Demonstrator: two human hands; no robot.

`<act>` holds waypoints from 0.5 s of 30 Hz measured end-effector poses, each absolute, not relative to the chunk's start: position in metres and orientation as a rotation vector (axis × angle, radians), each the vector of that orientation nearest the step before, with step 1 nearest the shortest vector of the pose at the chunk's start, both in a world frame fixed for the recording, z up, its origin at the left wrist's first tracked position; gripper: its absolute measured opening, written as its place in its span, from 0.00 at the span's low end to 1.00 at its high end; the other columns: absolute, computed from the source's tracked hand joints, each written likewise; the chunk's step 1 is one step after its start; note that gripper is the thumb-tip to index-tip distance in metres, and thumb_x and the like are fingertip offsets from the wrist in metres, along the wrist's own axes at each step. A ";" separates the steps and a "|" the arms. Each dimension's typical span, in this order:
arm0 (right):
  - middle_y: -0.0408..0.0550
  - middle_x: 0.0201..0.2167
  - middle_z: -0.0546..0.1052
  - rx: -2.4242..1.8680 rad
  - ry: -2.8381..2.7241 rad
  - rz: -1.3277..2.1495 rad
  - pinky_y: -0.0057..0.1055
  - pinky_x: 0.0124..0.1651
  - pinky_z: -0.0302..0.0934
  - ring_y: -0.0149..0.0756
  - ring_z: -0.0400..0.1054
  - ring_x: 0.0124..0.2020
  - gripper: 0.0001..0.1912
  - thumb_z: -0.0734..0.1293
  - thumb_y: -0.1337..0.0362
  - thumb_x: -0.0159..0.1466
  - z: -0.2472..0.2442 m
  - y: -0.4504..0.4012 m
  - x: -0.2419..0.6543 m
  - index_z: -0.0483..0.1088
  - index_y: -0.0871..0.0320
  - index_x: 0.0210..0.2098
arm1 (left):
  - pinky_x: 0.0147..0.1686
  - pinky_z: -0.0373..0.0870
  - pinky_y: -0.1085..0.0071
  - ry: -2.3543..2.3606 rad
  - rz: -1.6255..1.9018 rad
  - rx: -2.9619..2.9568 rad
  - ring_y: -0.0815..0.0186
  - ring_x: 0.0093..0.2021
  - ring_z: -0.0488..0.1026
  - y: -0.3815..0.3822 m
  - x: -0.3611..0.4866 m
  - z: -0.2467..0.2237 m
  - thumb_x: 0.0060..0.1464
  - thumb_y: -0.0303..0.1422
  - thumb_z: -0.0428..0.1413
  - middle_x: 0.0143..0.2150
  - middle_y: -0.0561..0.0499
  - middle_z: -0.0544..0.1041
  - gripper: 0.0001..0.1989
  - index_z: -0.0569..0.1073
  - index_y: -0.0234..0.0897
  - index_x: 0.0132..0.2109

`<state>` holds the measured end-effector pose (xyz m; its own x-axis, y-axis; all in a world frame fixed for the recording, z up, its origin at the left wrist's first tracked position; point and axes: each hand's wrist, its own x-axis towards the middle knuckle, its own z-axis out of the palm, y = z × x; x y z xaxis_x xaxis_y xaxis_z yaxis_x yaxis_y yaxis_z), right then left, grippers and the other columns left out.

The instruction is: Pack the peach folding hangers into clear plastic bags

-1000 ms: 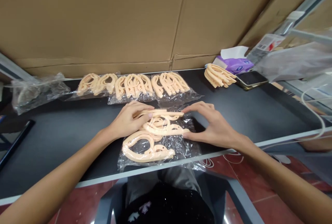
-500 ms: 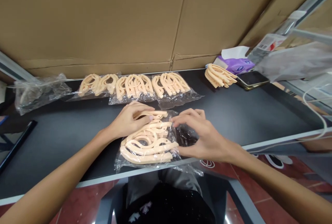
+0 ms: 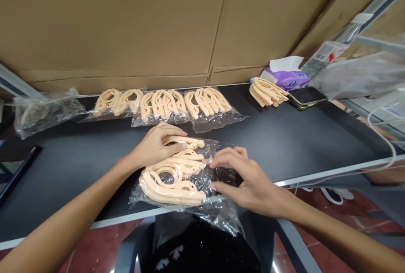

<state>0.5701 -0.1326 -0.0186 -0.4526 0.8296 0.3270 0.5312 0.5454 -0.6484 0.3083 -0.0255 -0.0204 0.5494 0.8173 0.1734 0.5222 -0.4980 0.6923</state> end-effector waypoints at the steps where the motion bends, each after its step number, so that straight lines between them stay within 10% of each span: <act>1: 0.46 0.42 0.80 -1.084 -2.143 0.590 0.44 0.49 0.57 0.41 0.74 0.45 0.10 0.69 0.66 0.66 -0.020 -0.133 0.566 0.68 0.52 0.45 | 0.57 0.70 0.51 1.070 0.662 2.195 0.54 0.53 0.74 -0.025 0.308 -0.020 0.55 0.43 0.62 0.50 0.46 0.82 0.16 0.82 0.42 0.48; 15: 0.42 0.36 0.82 -1.221 -1.900 0.302 0.43 0.48 0.55 0.39 0.75 0.38 0.02 0.67 0.63 0.68 -0.019 -0.121 0.572 0.73 0.52 0.39 | 0.56 0.70 0.51 1.201 0.522 2.345 0.52 0.51 0.76 -0.019 0.296 -0.008 0.57 0.46 0.60 0.49 0.46 0.82 0.17 0.82 0.42 0.47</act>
<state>0.5724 -0.1212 -0.0192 -0.1767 0.8380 0.5163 0.6363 0.4975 -0.5896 0.2963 -0.0193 -0.0084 0.5489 0.8265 0.1250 0.6555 -0.5184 0.5492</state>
